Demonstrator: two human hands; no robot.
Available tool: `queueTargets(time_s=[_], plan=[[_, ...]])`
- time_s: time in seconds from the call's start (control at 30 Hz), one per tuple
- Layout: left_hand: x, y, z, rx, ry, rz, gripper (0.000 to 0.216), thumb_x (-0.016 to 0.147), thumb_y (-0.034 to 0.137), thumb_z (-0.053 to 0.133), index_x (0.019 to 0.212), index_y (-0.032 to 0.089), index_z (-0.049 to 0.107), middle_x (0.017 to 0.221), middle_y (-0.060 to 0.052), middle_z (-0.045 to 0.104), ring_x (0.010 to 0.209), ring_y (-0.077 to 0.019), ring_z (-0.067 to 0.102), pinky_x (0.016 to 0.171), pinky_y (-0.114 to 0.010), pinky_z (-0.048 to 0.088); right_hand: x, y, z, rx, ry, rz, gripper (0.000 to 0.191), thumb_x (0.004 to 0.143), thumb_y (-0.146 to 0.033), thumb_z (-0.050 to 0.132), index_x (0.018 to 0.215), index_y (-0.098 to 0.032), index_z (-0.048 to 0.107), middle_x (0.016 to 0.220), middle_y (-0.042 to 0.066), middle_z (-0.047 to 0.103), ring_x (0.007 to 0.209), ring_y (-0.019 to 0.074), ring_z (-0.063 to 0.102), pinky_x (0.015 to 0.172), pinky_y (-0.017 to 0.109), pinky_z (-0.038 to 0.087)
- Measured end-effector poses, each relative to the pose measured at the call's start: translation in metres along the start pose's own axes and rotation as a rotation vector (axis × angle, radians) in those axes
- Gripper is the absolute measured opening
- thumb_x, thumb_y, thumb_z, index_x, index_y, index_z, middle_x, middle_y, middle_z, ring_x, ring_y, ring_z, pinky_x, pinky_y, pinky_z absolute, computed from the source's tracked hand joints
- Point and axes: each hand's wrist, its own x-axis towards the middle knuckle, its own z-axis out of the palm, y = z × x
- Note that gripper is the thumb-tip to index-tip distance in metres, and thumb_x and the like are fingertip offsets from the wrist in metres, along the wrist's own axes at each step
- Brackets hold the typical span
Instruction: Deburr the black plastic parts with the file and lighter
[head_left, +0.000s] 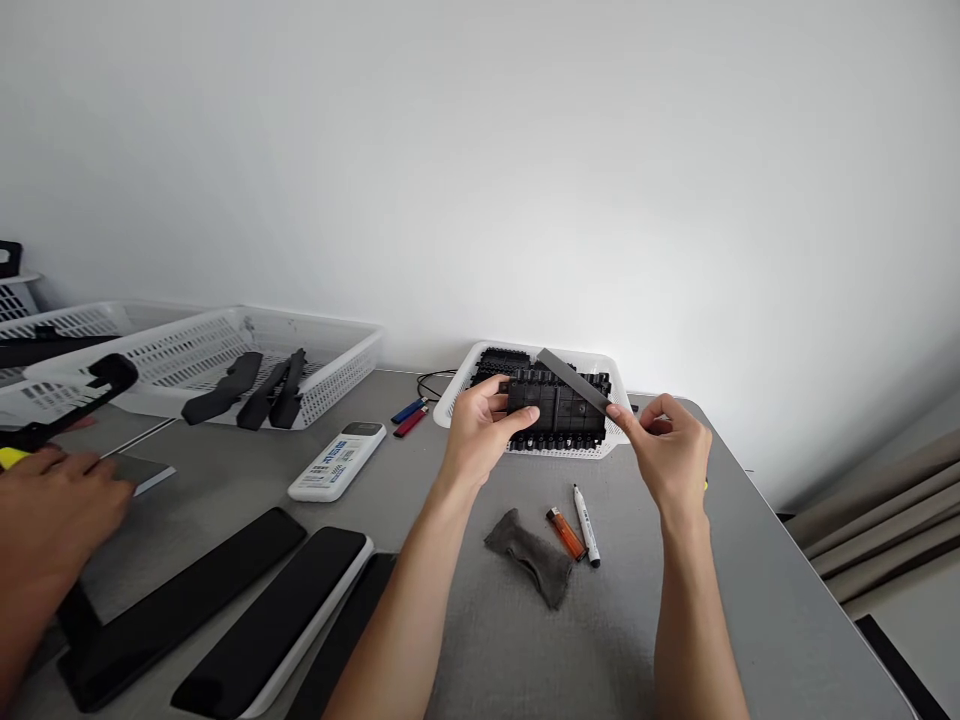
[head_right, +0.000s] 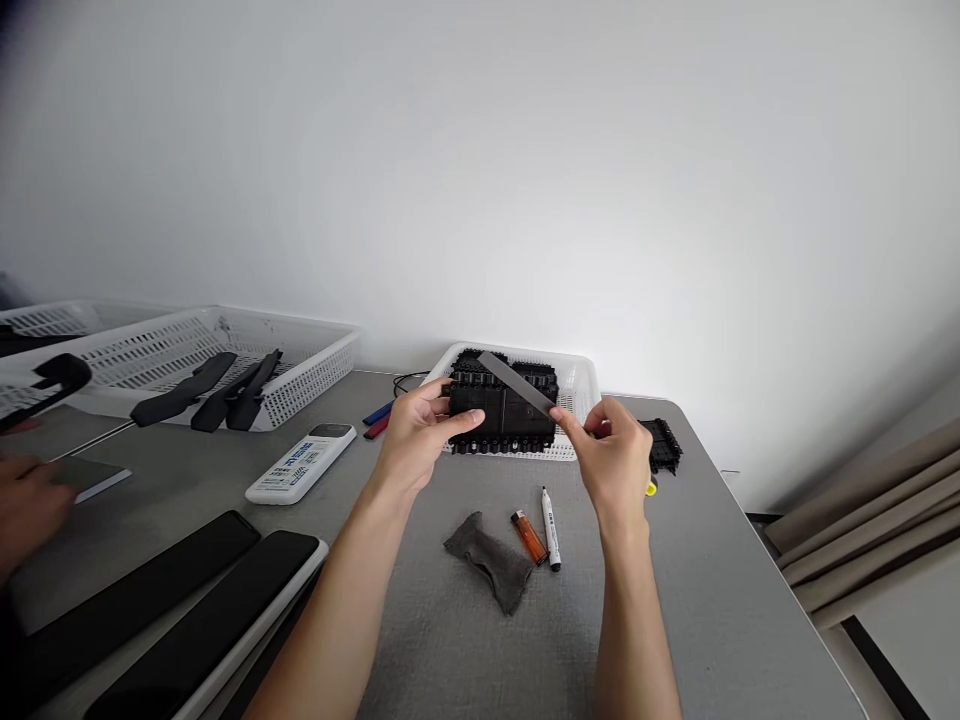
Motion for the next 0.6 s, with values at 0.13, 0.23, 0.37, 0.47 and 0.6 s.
queueTargets(time_s=[0.13,0.23,0.37,0.47,0.6], plan=[[-0.001,0.000,0.003,0.027,-0.025,0.002,0.033,0.057,0.023,0.084,0.086,0.017,0.071,0.079,-0.004,0.076,0.077,-0.0227,0.071,0.076,-0.034,0.054,-0.006,-0.008,0.007,0.026,-0.018,-0.085,0.057,0.076,-0.066,0.073,0.060,-0.022,0.041,0.054,-0.006,0.043,0.050,0.0090,0.031,0.050,0.026,0.025],[-0.002,0.000,0.004,0.041,-0.040,0.014,0.029,0.057,0.024,0.084,0.081,0.017,0.071,0.077,-0.004,0.076,0.079,-0.0234,0.071,0.076,-0.034,0.054,-0.010,-0.014,0.015,0.034,-0.041,-0.118,0.058,0.076,-0.067,0.073,0.058,-0.022,0.040,0.053,-0.006,0.041,0.050,0.0091,0.030,0.049,0.026,0.026],[-0.001,0.001,0.001,0.012,-0.027,0.012,0.034,0.056,0.023,0.084,0.087,0.017,0.071,0.078,-0.003,0.076,0.077,-0.0223,0.071,0.077,-0.033,0.054,-0.005,-0.008,0.009,0.038,-0.033,-0.028,0.059,0.075,-0.068,0.073,0.057,-0.023,0.041,0.049,-0.006,0.039,0.048,0.0091,0.028,0.048,0.026,0.026],[0.001,0.000,0.001,0.010,-0.015,-0.008,0.036,0.055,0.024,0.084,0.088,0.017,0.071,0.079,-0.003,0.076,0.075,-0.0220,0.070,0.076,-0.034,0.054,-0.002,-0.003,0.001,0.009,-0.013,0.018,0.057,0.074,-0.067,0.074,0.057,-0.022,0.042,0.050,-0.006,0.042,0.047,0.0090,0.032,0.048,0.026,0.027],[0.001,-0.004,0.004,0.033,-0.059,-0.006,0.029,0.057,0.024,0.083,0.082,0.017,0.071,0.078,-0.004,0.076,0.078,-0.0235,0.071,0.076,-0.034,0.054,-0.007,-0.011,0.007,0.041,-0.044,-0.057,0.055,0.076,-0.064,0.074,0.059,-0.022,0.044,0.054,-0.005,0.046,0.049,0.0092,0.034,0.049,0.026,0.028]])
